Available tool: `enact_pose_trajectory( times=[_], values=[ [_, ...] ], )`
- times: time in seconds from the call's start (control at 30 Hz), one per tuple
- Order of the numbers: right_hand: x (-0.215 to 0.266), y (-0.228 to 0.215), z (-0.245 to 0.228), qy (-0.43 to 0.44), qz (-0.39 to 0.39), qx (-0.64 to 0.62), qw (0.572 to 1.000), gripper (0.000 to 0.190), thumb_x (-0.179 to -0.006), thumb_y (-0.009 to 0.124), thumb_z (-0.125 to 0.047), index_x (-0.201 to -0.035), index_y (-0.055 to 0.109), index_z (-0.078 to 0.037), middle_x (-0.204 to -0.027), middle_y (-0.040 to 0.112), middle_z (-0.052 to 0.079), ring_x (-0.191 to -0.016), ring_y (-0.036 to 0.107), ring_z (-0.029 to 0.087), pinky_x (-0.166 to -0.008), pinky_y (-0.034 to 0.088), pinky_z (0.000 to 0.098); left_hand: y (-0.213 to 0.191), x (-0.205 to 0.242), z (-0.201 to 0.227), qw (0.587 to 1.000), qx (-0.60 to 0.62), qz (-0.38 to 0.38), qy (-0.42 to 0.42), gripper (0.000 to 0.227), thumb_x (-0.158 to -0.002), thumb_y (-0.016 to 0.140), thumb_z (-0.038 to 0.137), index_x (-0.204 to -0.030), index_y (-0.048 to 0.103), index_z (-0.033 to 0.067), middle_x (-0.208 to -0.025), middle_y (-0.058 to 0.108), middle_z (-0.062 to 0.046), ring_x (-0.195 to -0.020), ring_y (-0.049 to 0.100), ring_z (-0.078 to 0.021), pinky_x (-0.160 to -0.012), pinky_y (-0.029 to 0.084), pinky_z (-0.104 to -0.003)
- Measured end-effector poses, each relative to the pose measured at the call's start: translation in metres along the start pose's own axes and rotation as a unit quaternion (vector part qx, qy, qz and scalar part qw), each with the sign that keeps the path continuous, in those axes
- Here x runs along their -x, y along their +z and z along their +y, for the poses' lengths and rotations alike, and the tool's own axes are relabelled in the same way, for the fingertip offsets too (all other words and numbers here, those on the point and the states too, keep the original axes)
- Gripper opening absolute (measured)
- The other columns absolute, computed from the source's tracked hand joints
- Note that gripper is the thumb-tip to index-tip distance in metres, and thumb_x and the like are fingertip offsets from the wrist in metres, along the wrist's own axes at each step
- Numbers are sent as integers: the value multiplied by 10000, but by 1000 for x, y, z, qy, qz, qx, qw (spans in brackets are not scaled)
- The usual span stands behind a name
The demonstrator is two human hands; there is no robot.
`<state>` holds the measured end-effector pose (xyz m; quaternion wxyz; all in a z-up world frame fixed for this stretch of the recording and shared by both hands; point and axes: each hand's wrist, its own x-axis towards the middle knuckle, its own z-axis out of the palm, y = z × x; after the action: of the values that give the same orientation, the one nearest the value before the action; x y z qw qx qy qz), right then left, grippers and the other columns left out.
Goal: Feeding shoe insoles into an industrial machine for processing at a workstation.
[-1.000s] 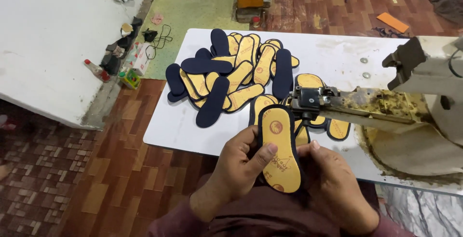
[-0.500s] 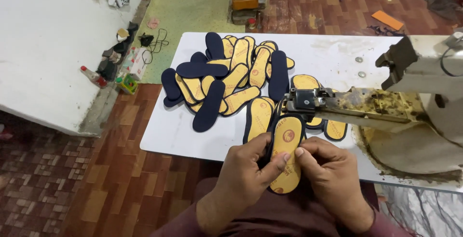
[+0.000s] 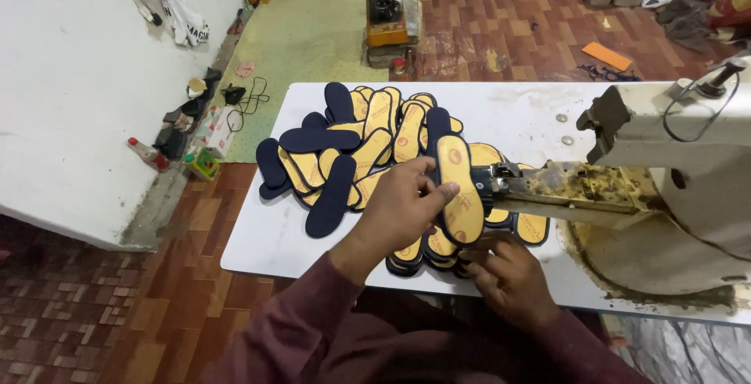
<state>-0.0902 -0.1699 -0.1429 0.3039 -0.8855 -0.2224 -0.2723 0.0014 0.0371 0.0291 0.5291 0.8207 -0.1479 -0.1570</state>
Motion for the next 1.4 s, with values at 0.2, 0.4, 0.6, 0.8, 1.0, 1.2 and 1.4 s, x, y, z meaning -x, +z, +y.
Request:
enact_pose_trajectory(
  times=[0.2, 0.4, 0.6, 0.8, 1.0, 1.2, 1.4],
  values=[
    [5, 8, 23, -77, 80, 68, 991, 142, -937, 657, -247, -944, 681, -108, -981, 676, 170, -888, 642, 378, -756, 508, 463, 14, -23, 35, 994, -52, -64, -77, 538, -959, 658, 252, -1414, 526, -2, -625, 682, -68, -512, 698, -200, -483, 571, -323],
    [3, 8, 19, -55, 23, 105, 993, 242, -821, 752, -315, -1003, 688, -168, -1020, 711, 69, -1000, 642, 387, -818, 518, 477, 16, -28, 30, 993, -16, -77, -88, 725, -969, 638, 235, -1572, 333, -27, -572, 633, -75, -533, 702, -191, -509, 597, -328],
    [8, 23, 31, 36, -41, 138, 989, 599, -826, 754, -464, -1311, 649, -127, -1406, 599, 161, -1322, 529, 412, -1036, 452, 558, 17, -35, 22, 995, -57, -71, -45, 587, -937, 665, 293, -1431, 535, 5, -599, 615, -25, -476, 663, -187, -558, 540, -334],
    [-2, 18, 22, 55, -42, 94, 993, 995, -780, 822, -499, -1532, 379, -19, -1534, 470, 233, -1420, 443, 448, -1174, 370, 559, 32, -60, -26, 998, -54, -11, 40, 685, -819, 679, 516, -1342, 624, 77, -1323, 543, -80, -1222, 637, -251, -971, 550, -352],
    [-15, 12, 15, 77, -156, 114, 978, 934, -909, 591, -650, -1600, 319, -83, -1603, 394, 162, -1492, 310, 400, -1190, 254, 569, 35, -64, -34, 999, -2, -14, 46, 499, -840, 631, 555, -1057, 655, 106, -1092, 588, -24, -960, 557, -175, -822, 461, -333],
    [-18, 15, 13, 65, -154, 152, 974, 885, -899, 595, -637, -1567, 385, -96, -1626, 370, 155, -1507, 308, 373, -1183, 201, 648, 32, -71, -35, 997, 29, -4, 69, 433, -936, 631, 473, -748, 365, 187, -703, 347, 39, -631, 358, -116, -583, 297, -313],
    [-14, 20, 18, 144, -192, 151, 959, 952, -813, 644, -744, -1529, 443, -149, -1516, 462, 184, -1493, 374, 371, -1273, 137, 580, 38, -87, -58, 991, 4, 83, 107, 540, -864, 644, 597, -825, 543, 69, -808, 579, -142, -827, 678, -358, -729, 547, -453]
  ],
)
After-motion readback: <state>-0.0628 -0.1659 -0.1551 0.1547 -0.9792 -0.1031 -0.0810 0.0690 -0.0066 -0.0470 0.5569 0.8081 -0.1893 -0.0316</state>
